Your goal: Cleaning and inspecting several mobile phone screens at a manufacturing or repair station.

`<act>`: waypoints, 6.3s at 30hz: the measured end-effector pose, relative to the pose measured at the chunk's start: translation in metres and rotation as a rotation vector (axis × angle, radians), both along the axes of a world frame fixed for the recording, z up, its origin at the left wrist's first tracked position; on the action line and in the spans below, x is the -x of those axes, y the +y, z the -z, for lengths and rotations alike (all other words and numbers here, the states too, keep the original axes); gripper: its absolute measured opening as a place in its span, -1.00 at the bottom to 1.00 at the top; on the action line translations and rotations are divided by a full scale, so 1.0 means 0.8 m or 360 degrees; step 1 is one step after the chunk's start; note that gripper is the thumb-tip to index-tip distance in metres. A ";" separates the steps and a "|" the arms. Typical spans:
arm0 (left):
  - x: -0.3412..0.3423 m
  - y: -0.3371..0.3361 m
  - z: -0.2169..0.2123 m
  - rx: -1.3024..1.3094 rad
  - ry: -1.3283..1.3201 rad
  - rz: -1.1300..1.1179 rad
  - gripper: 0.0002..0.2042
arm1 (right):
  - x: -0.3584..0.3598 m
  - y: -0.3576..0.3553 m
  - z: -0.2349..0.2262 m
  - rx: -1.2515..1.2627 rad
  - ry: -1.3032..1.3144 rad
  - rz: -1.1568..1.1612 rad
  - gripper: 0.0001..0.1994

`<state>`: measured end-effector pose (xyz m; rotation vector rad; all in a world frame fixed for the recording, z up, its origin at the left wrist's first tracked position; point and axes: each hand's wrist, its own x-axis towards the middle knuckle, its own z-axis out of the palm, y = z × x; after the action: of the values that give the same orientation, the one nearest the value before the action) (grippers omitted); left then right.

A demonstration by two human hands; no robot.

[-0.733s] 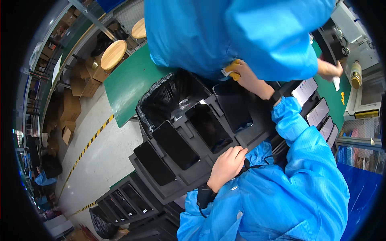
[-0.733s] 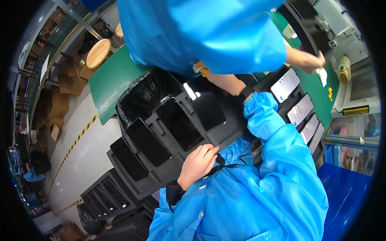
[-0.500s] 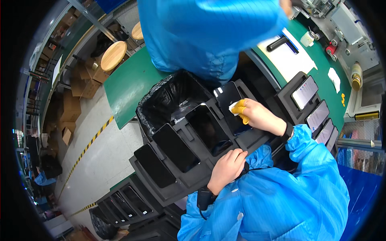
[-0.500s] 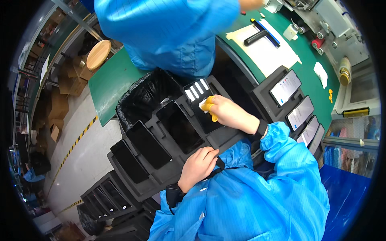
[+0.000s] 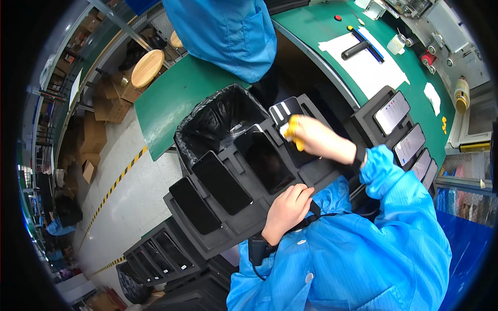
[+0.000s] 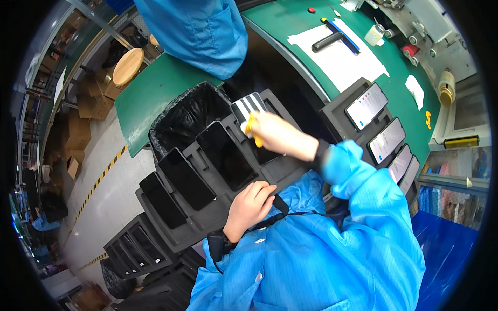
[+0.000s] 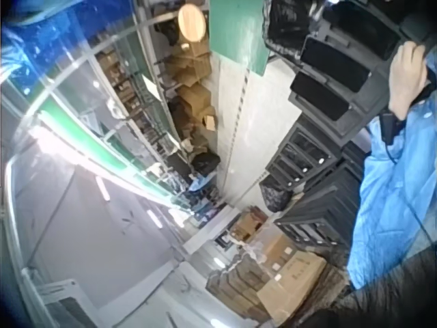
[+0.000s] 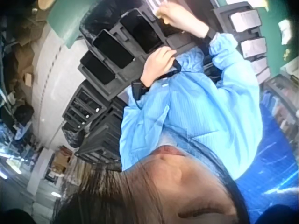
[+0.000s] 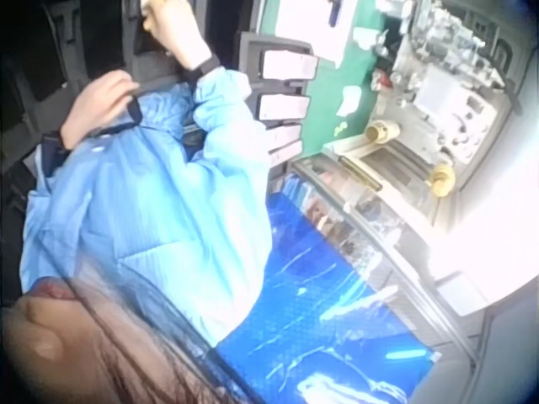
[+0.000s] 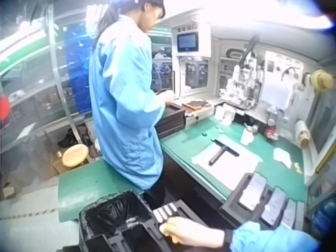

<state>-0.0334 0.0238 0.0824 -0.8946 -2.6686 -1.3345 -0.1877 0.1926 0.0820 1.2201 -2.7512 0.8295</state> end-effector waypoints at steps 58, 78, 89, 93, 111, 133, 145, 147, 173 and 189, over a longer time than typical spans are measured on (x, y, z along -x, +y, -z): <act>-0.004 0.002 0.003 -0.0049 0.0043 -0.0069 -0.80 | -0.032 0.070 -0.017 -0.0266 -0.0180 -0.0215 -0.78; -0.058 -0.047 0.003 -0.0076 0.0131 -0.0496 -0.86 | 0.084 -0.107 -0.016 0.0089 0.0096 -0.0340 -0.79; -0.053 -0.046 0.002 -0.0054 0.0135 -0.0443 -0.90 | 0.001 -0.097 -0.016 -0.0224 -0.0081 -0.0732 -0.78; -0.062 -0.049 0.003 -0.0065 0.0128 -0.0510 -0.88 | 0.087 -0.157 -0.015 0.0069 0.0144 -0.0338 -0.86; -0.072 -0.049 -0.001 -0.0004 0.0222 -0.0633 -0.85 | -0.003 -0.184 -0.037 0.0050 -0.0083 -0.0803 -0.81; -0.087 -0.067 0.007 -0.0001 0.0107 -0.0809 -0.86 | 0.074 -0.275 -0.014 0.0066 0.0244 -0.0650 -0.76; -0.088 -0.065 0.009 0.0005 0.0108 -0.0832 -0.84 | 0.048 -0.275 -0.017 0.0036 0.0234 -0.0671 -0.81; -0.087 -0.066 0.008 -0.0020 0.0100 -0.0845 -0.84 | 0.071 -0.284 -0.024 0.0048 0.0218 -0.0567 -0.82; -0.088 -0.067 0.008 0.0006 0.0147 -0.0827 -0.84 | 0.007 -0.274 -0.022 0.0032 0.0051 -0.0756 -0.78; -0.088 -0.063 0.012 -0.0007 0.0133 -0.0796 -0.82 | -0.059 -0.249 -0.017 -0.0224 -0.0009 -0.1105 -0.72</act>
<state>0.0370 -0.0267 0.0730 -0.2394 -2.5753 -1.1501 -0.1401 -0.0069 0.0957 2.2538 -2.4086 0.6528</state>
